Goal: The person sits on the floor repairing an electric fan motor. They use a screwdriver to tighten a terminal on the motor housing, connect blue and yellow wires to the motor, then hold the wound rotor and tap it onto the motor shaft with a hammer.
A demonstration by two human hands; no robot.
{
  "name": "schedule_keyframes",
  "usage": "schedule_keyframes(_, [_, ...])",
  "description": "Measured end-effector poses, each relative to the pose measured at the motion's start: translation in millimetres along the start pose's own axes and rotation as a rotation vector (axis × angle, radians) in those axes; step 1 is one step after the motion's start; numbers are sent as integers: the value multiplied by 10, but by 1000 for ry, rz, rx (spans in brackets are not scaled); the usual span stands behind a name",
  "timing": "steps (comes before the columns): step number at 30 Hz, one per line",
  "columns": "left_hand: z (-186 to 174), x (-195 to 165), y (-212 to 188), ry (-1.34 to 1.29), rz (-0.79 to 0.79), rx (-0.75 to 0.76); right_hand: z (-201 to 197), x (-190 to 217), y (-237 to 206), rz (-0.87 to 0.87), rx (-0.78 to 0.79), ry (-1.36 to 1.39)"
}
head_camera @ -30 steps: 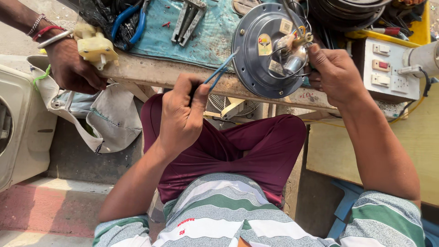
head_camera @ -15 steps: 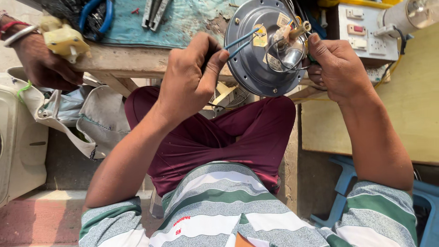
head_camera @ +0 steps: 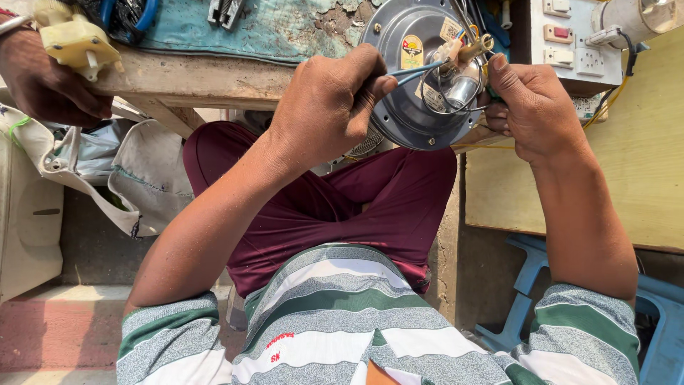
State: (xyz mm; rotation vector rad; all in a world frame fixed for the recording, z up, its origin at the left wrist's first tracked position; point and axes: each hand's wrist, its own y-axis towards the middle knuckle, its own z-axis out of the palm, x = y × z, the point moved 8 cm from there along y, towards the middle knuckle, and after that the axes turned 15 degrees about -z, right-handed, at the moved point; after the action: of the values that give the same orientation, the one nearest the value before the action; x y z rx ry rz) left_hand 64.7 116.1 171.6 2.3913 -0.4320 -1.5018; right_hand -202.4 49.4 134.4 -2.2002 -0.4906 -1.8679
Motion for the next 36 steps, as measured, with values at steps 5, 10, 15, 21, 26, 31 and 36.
schedule_keyframes(5, [59, 1, -4, 25, 19, -14, 6, -44, -12, -7, 18, -17])
schedule_keyframes(10, [70, 52, -22, 30, -8, -7, 41, -48, -7, -7, 26, 4])
schedule_keyframes(15, [54, 94, -75, 34, -27, -28, 86, -48, -4, 8, 26, -3])
schedule_keyframes(21, [32, 124, -114, 30, -35, -60, 122, -62, 8, 13, 20, 16])
schedule_keyframes(26, [18, 139, -161, 4, -27, -97, 134, -89, 7, 21, 14, 5])
schedule_keyframes(31, [38, 162, -198, 35, -38, -136, 163, -102, 32, 24, 21, 9])
schedule_keyframes(36, [105, 219, -186, -15, -76, -41, 180, -97, 30, 29, 17, -17])
